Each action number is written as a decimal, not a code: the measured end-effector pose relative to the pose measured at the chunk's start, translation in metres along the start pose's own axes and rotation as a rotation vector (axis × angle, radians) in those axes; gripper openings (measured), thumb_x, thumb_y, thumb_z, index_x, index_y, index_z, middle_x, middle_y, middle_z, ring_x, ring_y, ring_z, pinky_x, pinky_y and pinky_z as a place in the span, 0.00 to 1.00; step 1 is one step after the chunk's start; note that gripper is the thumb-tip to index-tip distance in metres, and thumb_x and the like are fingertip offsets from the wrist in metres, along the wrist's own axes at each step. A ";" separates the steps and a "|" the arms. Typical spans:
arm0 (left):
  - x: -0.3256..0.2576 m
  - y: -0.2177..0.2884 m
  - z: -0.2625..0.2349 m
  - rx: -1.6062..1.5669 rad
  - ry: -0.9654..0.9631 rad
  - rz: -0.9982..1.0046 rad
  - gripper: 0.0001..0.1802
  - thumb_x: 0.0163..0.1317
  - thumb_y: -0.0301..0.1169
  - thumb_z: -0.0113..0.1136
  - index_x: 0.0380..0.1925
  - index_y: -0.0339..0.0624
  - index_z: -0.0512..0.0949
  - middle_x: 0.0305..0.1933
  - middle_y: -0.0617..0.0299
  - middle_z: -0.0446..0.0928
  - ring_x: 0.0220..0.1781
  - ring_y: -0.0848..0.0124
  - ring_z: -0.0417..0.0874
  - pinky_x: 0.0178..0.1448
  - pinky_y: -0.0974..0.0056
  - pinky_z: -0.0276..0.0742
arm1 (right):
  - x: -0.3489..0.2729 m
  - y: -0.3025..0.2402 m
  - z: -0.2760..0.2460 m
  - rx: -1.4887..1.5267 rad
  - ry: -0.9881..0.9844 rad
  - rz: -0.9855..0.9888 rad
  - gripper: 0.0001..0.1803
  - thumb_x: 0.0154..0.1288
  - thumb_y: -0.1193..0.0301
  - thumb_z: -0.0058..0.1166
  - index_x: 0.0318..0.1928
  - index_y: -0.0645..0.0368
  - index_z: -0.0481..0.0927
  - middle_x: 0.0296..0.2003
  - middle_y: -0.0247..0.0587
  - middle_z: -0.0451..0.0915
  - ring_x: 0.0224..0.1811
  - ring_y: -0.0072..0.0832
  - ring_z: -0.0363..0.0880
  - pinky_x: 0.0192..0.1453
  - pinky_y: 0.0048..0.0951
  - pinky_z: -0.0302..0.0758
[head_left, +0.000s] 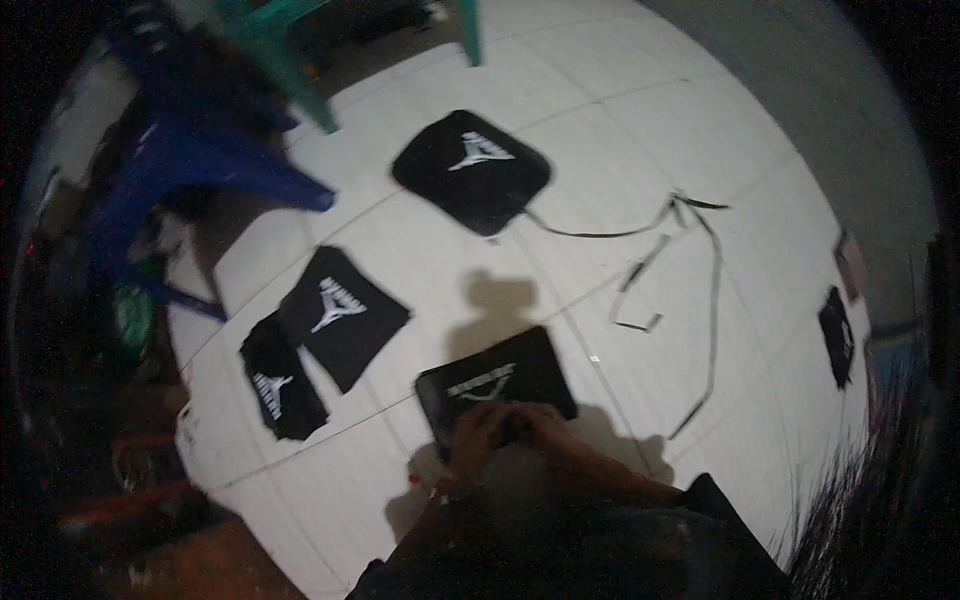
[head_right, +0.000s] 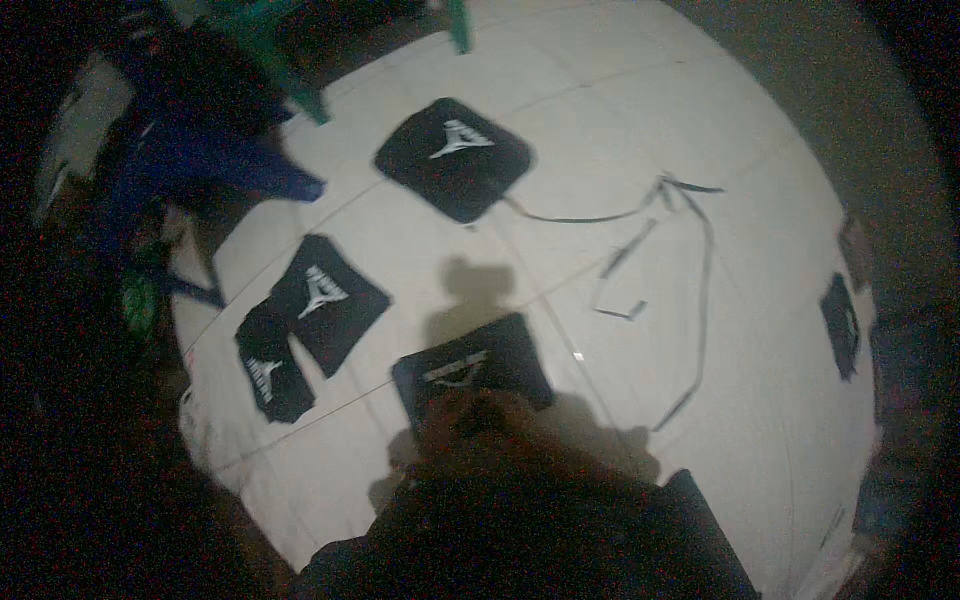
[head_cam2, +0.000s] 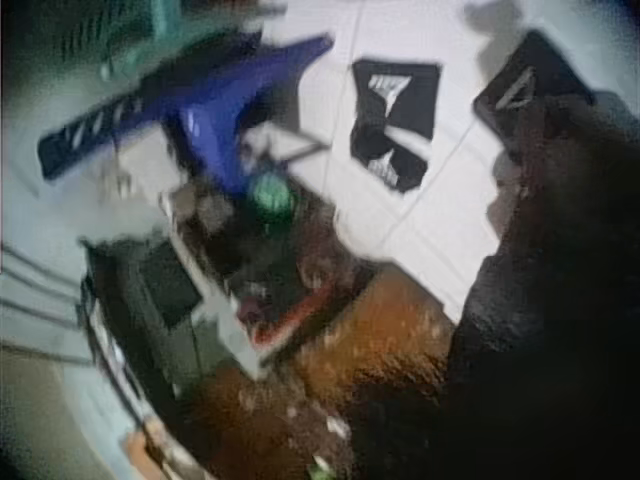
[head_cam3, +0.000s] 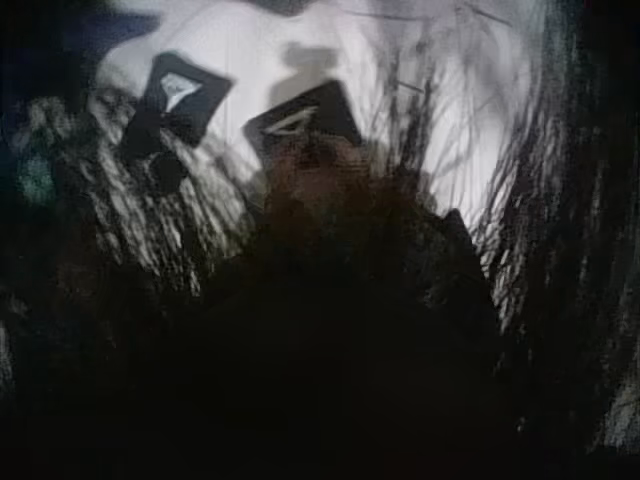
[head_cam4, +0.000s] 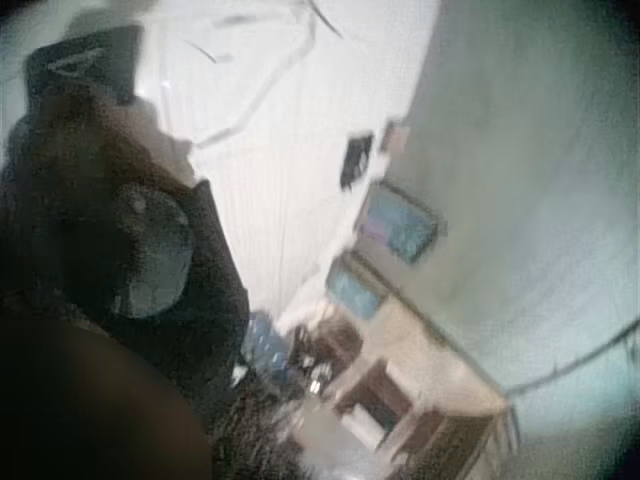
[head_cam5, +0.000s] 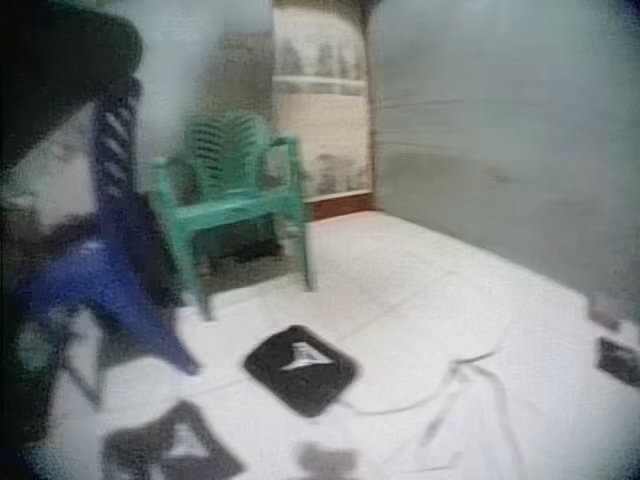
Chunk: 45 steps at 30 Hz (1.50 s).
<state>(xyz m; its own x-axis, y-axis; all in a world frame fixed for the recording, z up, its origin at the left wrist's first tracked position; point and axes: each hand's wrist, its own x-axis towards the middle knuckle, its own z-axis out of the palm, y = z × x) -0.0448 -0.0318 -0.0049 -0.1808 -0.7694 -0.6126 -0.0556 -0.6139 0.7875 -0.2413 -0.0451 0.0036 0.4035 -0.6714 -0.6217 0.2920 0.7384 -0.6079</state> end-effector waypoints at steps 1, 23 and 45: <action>-0.001 0.007 -0.001 0.224 0.030 0.105 0.17 0.75 0.33 0.58 0.58 0.37 0.81 0.50 0.57 0.84 0.49 0.67 0.85 0.54 0.60 0.82 | -0.003 -0.009 -0.004 -0.063 -0.019 0.012 0.14 0.79 0.62 0.50 0.41 0.56 0.83 0.36 0.31 0.82 0.37 0.23 0.78 0.45 0.29 0.76; 0.000 0.051 0.010 0.491 -0.048 0.717 0.15 0.68 0.27 0.60 0.53 0.38 0.82 0.40 0.46 0.81 0.45 0.48 0.84 0.52 0.50 0.80 | 0.010 0.007 -0.088 -0.455 -0.105 -0.119 0.18 0.80 0.62 0.50 0.43 0.66 0.82 0.35 0.39 0.82 0.37 0.29 0.79 0.46 0.35 0.77; -0.020 0.069 -0.048 0.486 0.180 0.394 0.08 0.70 0.31 0.63 0.40 0.37 0.81 0.39 0.53 0.82 0.45 0.63 0.82 0.50 0.58 0.77 | -0.029 -0.051 -0.013 -1.487 0.137 -0.234 0.17 0.75 0.61 0.56 0.49 0.63 0.83 0.45 0.51 0.86 0.43 0.41 0.86 0.48 0.40 0.83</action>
<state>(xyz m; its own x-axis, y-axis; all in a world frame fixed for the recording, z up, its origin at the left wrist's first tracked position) 0.0025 -0.0670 0.0584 -0.1136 -0.9642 -0.2398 -0.4643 -0.1619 0.8708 -0.2786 -0.0640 0.0458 0.3672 -0.8240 -0.4316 -0.8151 -0.0615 -0.5760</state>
